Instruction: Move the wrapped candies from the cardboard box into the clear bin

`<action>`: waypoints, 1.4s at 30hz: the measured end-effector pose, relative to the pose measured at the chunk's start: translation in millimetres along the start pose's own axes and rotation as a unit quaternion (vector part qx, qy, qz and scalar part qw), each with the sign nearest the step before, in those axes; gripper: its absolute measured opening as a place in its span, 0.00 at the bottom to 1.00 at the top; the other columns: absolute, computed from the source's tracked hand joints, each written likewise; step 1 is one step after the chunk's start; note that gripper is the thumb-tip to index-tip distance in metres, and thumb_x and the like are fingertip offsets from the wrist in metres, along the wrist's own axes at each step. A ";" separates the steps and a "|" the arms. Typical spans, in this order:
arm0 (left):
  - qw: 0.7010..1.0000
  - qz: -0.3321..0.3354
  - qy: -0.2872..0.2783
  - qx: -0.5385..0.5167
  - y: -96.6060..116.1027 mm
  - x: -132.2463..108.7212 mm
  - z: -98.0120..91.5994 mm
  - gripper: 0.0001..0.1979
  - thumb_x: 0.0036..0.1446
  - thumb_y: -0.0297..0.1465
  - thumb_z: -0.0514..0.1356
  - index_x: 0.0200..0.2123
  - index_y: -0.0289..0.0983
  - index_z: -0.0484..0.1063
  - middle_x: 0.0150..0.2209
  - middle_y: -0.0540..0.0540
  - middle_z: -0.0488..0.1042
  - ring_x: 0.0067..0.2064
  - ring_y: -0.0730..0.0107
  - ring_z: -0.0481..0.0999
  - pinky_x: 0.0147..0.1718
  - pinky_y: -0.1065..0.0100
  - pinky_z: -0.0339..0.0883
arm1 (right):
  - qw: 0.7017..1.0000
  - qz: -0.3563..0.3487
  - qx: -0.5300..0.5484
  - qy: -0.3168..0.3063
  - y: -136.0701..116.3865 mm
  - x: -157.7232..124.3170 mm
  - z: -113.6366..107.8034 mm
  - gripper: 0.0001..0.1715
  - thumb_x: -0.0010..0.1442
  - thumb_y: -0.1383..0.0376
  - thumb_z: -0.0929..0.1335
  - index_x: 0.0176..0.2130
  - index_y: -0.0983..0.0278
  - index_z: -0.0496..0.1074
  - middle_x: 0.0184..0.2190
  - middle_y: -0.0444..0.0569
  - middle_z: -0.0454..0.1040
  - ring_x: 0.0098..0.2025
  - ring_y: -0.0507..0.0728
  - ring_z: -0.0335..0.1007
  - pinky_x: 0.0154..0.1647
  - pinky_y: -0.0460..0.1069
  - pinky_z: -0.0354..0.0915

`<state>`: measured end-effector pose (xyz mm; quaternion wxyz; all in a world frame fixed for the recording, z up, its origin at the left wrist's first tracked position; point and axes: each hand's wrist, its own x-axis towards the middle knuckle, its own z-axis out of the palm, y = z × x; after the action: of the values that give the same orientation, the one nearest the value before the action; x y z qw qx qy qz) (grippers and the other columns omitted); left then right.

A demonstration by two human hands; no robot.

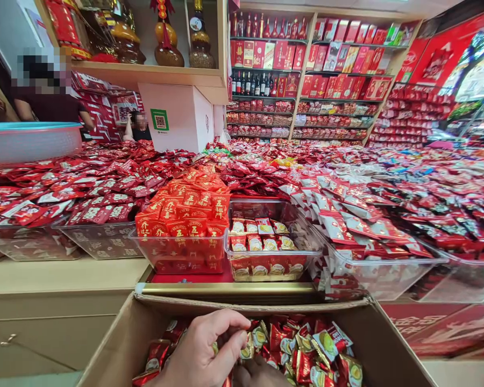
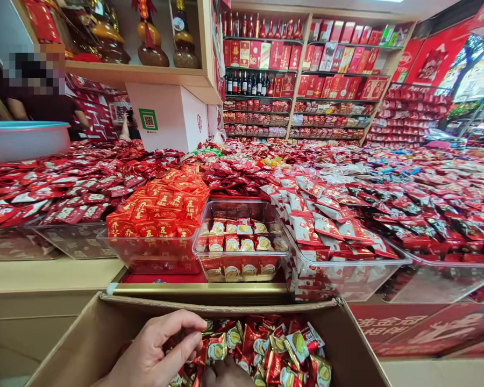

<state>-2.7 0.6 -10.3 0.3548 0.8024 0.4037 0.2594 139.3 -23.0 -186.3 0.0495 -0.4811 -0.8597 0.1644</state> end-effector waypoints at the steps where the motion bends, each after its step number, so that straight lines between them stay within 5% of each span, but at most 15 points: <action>1: 1.000 -0.017 0.007 0.002 -0.2 0.6 -0.7 0.08 0.54 0.31 0.51 0.35 0.38 0.68 0.28 0.49 0.73 0.30 0.71 0.71 0.32 0.74 0.65 | 0.999 0.010 0.033 -0.025 -1.7 -0.1 -17.1 0.10 0.49 0.69 0.63 0.35 0.66 0.67 0.30 0.54 0.73 0.31 0.58 0.68 0.24 0.46 0.61; 4: 0.997 -0.080 0.014 -0.018 -0.7 0.9 -3.3 0.10 0.53 0.30 0.51 0.38 0.40 0.69 0.36 0.48 0.73 0.37 0.68 0.71 0.38 0.70 0.64 | 0.981 0.045 0.190 0.020 -12.7 -4.8 -79.1 0.11 0.46 0.73 0.62 0.33 0.66 0.63 0.27 0.49 0.72 0.26 0.52 0.66 0.24 0.44 0.59; 8: 0.975 -0.132 -0.055 -0.168 0.8 0.0 -5.6 0.22 0.48 0.29 0.58 0.49 0.39 0.61 0.46 0.44 0.69 0.47 0.65 0.67 0.44 0.68 0.61 | 0.889 -0.001 0.443 0.115 -34.3 -19.5 -145.4 0.12 0.49 0.73 0.61 0.37 0.62 0.59 0.32 0.45 0.70 0.33 0.51 0.66 0.32 0.45 0.61; 11: 0.949 -0.160 -0.088 -0.256 4.2 1.2 -5.8 0.24 0.47 0.32 0.60 0.49 0.36 0.62 0.41 0.44 0.72 0.38 0.67 0.71 0.34 0.70 0.65 | 0.809 0.024 0.574 0.126 -42.8 -25.9 -161.5 0.07 0.52 0.65 0.64 0.33 0.63 0.60 0.27 0.43 0.69 0.29 0.51 0.65 0.29 0.45 0.62; 14: 0.941 -0.162 -0.082 -0.286 8.0 3.8 -6.2 0.21 0.48 0.34 0.59 0.47 0.34 0.66 0.31 0.46 0.74 0.24 0.75 0.68 0.21 0.75 0.62 | 0.728 0.060 0.673 0.114 -41.9 -25.8 -161.9 0.13 0.50 0.58 0.66 0.30 0.64 0.60 0.23 0.41 0.66 0.24 0.49 0.64 0.26 0.47 0.64; 17: 0.939 -0.160 -0.065 -0.298 11.0 6.0 -6.6 0.18 0.50 0.34 0.58 0.45 0.34 0.68 0.27 0.48 0.73 0.19 0.80 0.63 0.18 0.77 0.60 | 0.685 0.063 0.720 0.092 -39.1 -23.9 -163.3 0.14 0.52 0.57 0.65 0.29 0.64 0.59 0.22 0.41 0.66 0.23 0.49 0.64 0.26 0.47 0.64; 20: 0.939 -0.166 -0.052 -0.297 12.2 6.7 -5.6 0.17 0.51 0.34 0.56 0.44 0.35 0.69 0.28 0.49 0.74 0.19 0.80 0.63 0.18 0.76 0.61 | 0.688 0.064 0.717 0.093 -41.3 -24.3 -167.3 0.12 0.54 0.57 0.63 0.32 0.64 0.60 0.23 0.40 0.66 0.23 0.48 0.64 0.26 0.48 0.65; 24: 0.947 -0.161 -0.024 -0.278 10.2 4.8 -2.4 0.17 0.51 0.33 0.56 0.45 0.35 0.68 0.28 0.49 0.73 0.19 0.79 0.65 0.19 0.76 0.62 | 0.733 0.069 0.661 0.144 -48.0 -27.0 -167.0 0.14 0.50 0.61 0.67 0.35 0.62 0.61 0.24 0.40 0.65 0.24 0.48 0.63 0.27 0.46 0.65; 29: 0.948 -0.173 0.031 -0.267 7.8 3.1 -2.2 0.15 0.51 0.34 0.56 0.42 0.36 0.70 0.26 0.50 0.72 0.20 0.78 0.65 0.20 0.75 0.63 | 0.705 0.102 0.680 0.176 -39.3 -26.2 -161.8 0.17 0.45 0.59 0.70 0.31 0.63 0.60 0.24 0.40 0.66 0.23 0.48 0.64 0.23 0.45 0.63; 35: 0.931 -0.177 -0.024 -0.317 12.7 1.9 -2.8 0.23 0.52 0.35 0.55 0.51 0.35 0.60 0.23 0.52 0.70 0.23 0.75 0.67 0.23 0.73 0.64 | 0.711 0.118 0.674 0.162 -25.5 -24.3 -169.7 0.16 0.46 0.58 0.69 0.27 0.65 0.62 0.20 0.40 0.66 0.20 0.47 0.61 0.22 0.44 0.60; 42: 0.911 -0.197 -0.024 -0.361 13.3 -0.3 2.6 0.25 0.52 0.34 0.55 0.53 0.34 0.57 0.24 0.51 0.70 0.23 0.75 0.67 0.23 0.72 0.64 | 0.728 0.116 0.663 0.129 -25.2 -26.1 -174.1 0.14 0.47 0.57 0.68 0.26 0.66 0.65 0.20 0.42 0.66 0.20 0.47 0.60 0.23 0.44 0.59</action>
<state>5.2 -6.2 -1.6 0.6738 0.5296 0.4241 0.2927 175.1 -16.2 -12.3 0.4467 -0.4385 -0.4546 0.6337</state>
